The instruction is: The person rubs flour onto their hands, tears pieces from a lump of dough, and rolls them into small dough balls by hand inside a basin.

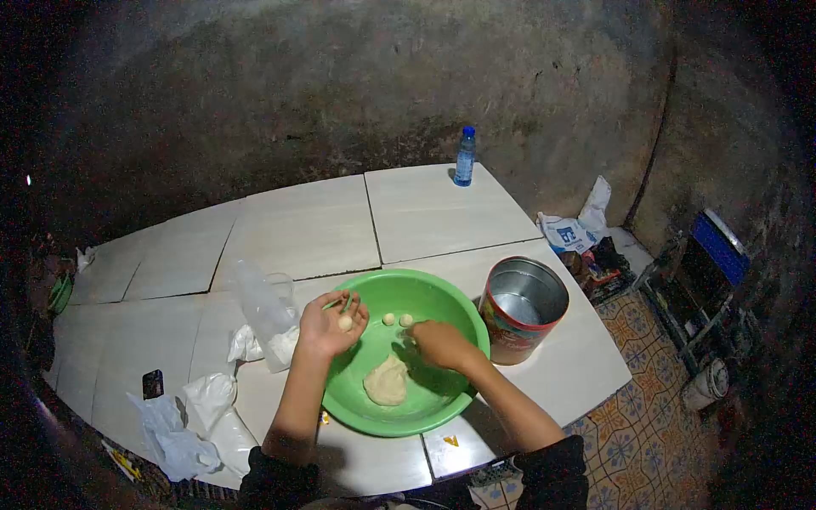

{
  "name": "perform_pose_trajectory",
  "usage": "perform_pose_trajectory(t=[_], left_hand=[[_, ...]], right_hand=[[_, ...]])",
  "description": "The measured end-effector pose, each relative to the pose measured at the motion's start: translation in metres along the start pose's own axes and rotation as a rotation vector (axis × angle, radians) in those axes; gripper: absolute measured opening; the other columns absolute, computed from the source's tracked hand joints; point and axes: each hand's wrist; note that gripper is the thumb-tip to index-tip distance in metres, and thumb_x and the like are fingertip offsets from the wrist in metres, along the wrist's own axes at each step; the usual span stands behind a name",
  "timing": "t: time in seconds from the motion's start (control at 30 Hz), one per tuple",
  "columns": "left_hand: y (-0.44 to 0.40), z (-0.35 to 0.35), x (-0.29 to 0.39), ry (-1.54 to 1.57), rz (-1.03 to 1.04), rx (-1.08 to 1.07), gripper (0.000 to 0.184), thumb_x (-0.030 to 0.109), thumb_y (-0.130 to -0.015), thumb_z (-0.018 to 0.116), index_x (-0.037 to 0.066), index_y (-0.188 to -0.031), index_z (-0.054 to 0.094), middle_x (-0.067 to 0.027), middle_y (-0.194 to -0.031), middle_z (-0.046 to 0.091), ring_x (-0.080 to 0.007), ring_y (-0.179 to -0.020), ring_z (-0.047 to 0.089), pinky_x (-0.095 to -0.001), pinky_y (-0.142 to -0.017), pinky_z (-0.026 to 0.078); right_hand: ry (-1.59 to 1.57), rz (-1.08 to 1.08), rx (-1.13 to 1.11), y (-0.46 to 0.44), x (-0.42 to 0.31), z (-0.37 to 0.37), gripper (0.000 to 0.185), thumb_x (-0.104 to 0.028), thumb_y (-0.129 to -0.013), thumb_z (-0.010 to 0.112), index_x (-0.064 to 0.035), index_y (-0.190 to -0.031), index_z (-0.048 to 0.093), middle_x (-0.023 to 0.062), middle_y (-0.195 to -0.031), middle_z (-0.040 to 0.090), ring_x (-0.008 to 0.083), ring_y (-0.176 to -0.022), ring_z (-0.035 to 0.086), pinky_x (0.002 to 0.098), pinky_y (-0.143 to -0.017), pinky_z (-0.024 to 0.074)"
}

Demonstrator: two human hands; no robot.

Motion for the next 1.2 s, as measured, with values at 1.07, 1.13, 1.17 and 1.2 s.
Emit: perform_pose_trajectory(t=[1.07,1.13,1.17,1.2], left_hand=[[0.001,0.008,-0.015,0.152,-0.203,-0.375,0.049,0.025,-0.097,0.041,-0.009,-0.131,0.038,-0.0241,-0.136,0.043,-0.035,-0.13,0.04,-0.0472,-0.112,0.029],[0.006,0.009,-0.01,0.221,-0.241,-0.37,0.054,0.027,-0.096,0.041,-0.01,-0.134,0.034,-0.0251,-0.141,0.037,-0.0374,-0.133,0.034,-0.0466,-0.113,0.028],[0.004,0.008,-0.01,0.22,-0.239,-0.375,0.054,0.027,-0.096,0.041,-0.01,-0.134,0.034,-0.0251,-0.141,0.037,-0.0374,-0.133,0.034,-0.0466,-0.113,0.028],[0.001,0.004,-0.011,0.201,-0.231,-0.371,0.056,0.027,-0.095,0.041,-0.01,-0.135,0.032,-0.0254,-0.141,0.035,-0.038,-0.134,0.033,-0.0465,-0.113,0.027]], right_hand=[[-0.379,-0.168,0.132,0.006,-0.013,0.001,0.016,-0.002,-0.069,0.071,-0.003,-0.085,0.071,0.0179,-0.077,0.067,0.0271,-0.069,0.066,0.0351,-0.067,0.0512],[-0.507,-0.188,0.236,0.008,-0.013,-0.003,0.024,0.001,-0.067,0.072,-0.002,-0.091,0.069,0.0159,-0.079,0.068,0.0232,-0.071,0.066,0.0325,-0.068,0.0514],[-0.571,-0.199,0.29,0.009,-0.013,-0.005,0.028,0.002,-0.066,0.072,-0.0014,-0.094,0.069,0.0149,-0.08,0.068,0.0212,-0.072,0.066,0.0311,-0.068,0.0515],[-0.532,-0.187,0.276,0.011,-0.013,-0.01,0.028,0.002,-0.068,0.072,-0.0015,-0.095,0.068,0.0138,-0.082,0.069,0.0199,-0.074,0.067,0.0306,-0.071,0.0522]])
Point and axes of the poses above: each hand's wrist, its own y-axis away from the middle knuckle, its own z-axis out of the palm, x = y × z
